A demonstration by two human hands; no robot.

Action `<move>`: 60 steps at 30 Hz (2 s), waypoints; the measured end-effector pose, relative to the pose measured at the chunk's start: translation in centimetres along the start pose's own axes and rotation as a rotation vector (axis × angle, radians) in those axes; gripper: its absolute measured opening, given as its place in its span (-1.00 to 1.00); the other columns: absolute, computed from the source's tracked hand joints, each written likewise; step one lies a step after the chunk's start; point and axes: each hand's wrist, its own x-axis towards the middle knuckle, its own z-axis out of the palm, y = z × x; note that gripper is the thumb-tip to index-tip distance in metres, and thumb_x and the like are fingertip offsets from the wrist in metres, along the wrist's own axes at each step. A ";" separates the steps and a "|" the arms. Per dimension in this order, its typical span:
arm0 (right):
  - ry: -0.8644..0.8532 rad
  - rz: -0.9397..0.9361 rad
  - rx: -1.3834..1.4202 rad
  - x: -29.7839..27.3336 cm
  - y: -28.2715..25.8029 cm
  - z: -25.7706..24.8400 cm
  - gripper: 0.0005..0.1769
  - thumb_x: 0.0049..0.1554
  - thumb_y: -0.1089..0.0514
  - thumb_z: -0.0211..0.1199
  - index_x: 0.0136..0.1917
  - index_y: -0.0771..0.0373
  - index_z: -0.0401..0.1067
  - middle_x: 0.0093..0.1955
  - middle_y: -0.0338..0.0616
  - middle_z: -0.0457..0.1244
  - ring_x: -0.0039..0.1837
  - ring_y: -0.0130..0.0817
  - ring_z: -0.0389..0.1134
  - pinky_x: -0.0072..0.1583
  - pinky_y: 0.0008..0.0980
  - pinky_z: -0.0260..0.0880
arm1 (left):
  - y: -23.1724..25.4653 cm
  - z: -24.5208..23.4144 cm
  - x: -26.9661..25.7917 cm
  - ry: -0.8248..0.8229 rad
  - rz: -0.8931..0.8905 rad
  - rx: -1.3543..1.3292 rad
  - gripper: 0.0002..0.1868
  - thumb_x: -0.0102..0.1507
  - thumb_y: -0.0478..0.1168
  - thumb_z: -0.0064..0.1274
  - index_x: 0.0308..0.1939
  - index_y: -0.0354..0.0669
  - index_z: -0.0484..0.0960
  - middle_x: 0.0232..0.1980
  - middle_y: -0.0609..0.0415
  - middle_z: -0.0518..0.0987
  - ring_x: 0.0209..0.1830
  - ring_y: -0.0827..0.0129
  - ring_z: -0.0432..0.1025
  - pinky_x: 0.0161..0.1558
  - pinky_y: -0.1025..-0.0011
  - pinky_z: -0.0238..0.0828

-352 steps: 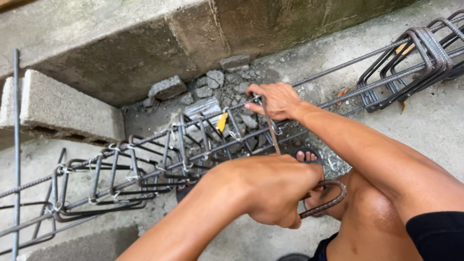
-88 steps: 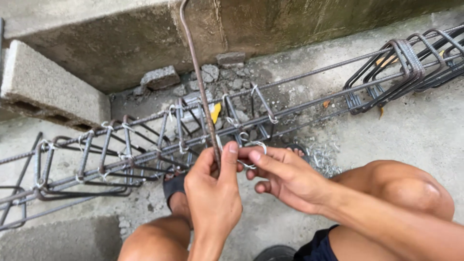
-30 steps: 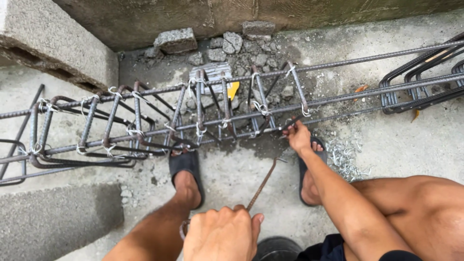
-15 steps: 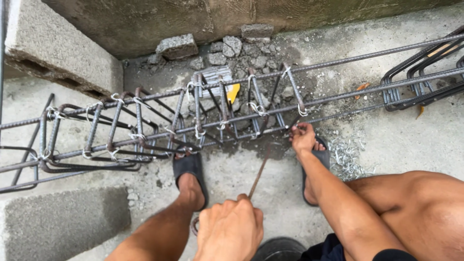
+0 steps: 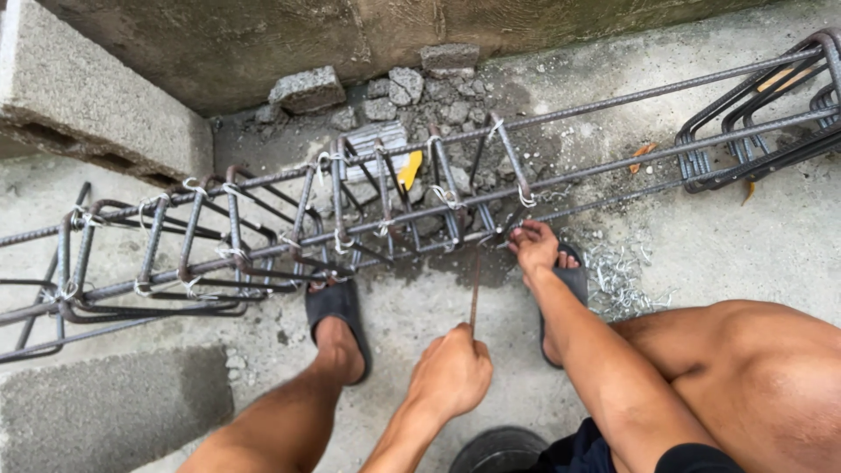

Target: Tying steel rebar intersections with wire using a manual hook tool.

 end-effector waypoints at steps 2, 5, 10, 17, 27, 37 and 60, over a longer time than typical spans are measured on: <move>0.021 0.019 -0.017 -0.6 -0.8 0.3 -0.68 0.20 0.31 0.25 0.23 0.20 0.37 -0.02 -0.07 0.34 -0.02 -0.35 0.39 -0.06 -0.44 0.48 | 0.4 0.2 0.3 0.000 -0.004 0.016 -0.65 0.27 -0.12 -0.19 -0.06 -0.27 0.59 -0.10 -0.33 0.65 -0.03 -0.31 0.51 0.02 -0.07 0.45; 0.103 0.090 0.017 -0.7 -0.7 0.8 -0.74 0.18 0.24 0.29 0.16 0.19 0.45 0.04 -0.10 0.37 0.06 -0.29 0.41 -0.02 -0.29 0.52 | 1.0 0.2 0.8 -0.015 -0.016 0.005 -0.64 0.26 -0.13 -0.17 -0.06 -0.28 0.61 -0.08 -0.30 0.66 -0.02 -0.27 0.52 0.03 -0.03 0.47; 0.142 0.072 0.254 1.4 2.6 0.5 -0.74 0.22 0.30 0.26 0.19 0.25 0.39 -0.04 -0.07 0.34 -0.03 -0.31 0.43 -0.01 -0.37 0.56 | 0.9 1.7 2.4 -0.048 -0.032 0.058 -0.59 0.26 -0.09 -0.15 -0.12 -0.37 0.65 -0.10 -0.38 0.64 -0.03 -0.31 0.53 0.02 -0.04 0.48; 0.130 0.112 0.105 0.3 0.7 0.7 -0.77 0.20 0.28 0.27 0.15 0.25 0.42 -0.03 -0.09 0.37 -0.02 -0.32 0.43 -0.07 -0.40 0.51 | 2.4 1.7 2.5 -0.087 -0.047 0.077 -0.59 0.25 -0.09 -0.15 -0.10 -0.34 0.66 -0.07 -0.33 0.65 -0.01 -0.27 0.53 0.02 -0.03 0.47; 0.183 0.048 0.029 -1.5 -1.4 1.7 -0.80 0.18 0.28 0.30 0.09 0.24 0.45 -0.10 -0.13 0.39 -0.11 -0.41 0.42 -0.15 -0.48 0.49 | 2.5 1.7 2.5 -0.075 -0.033 0.087 -0.59 0.27 -0.07 -0.14 -0.11 -0.35 0.66 -0.06 -0.34 0.65 -0.02 -0.29 0.52 0.01 -0.03 0.47; 0.280 -0.133 -0.278 -1.7 -1.3 2.2 -0.87 0.10 0.28 0.32 -0.03 0.25 0.54 -0.23 -0.16 0.41 -0.33 -0.44 0.35 -0.32 -0.51 0.37 | 2.9 1.2 2.1 -0.063 -0.060 0.088 -0.58 0.28 -0.06 -0.13 -0.12 -0.36 0.67 -0.09 -0.35 0.65 -0.04 -0.29 0.54 0.01 -0.03 0.48; 0.006 -0.296 -0.532 -2.5 1.8 0.2 -0.54 0.04 0.35 0.23 0.22 0.13 0.35 -0.15 -0.12 0.34 -0.19 -0.30 0.36 -0.14 -0.34 0.39 | 3.3 1.2 2.6 -0.061 -0.002 0.078 -0.61 0.25 -0.09 -0.11 -0.13 -0.33 0.68 -0.08 -0.32 0.66 -0.05 -0.29 0.54 -0.01 -0.04 0.48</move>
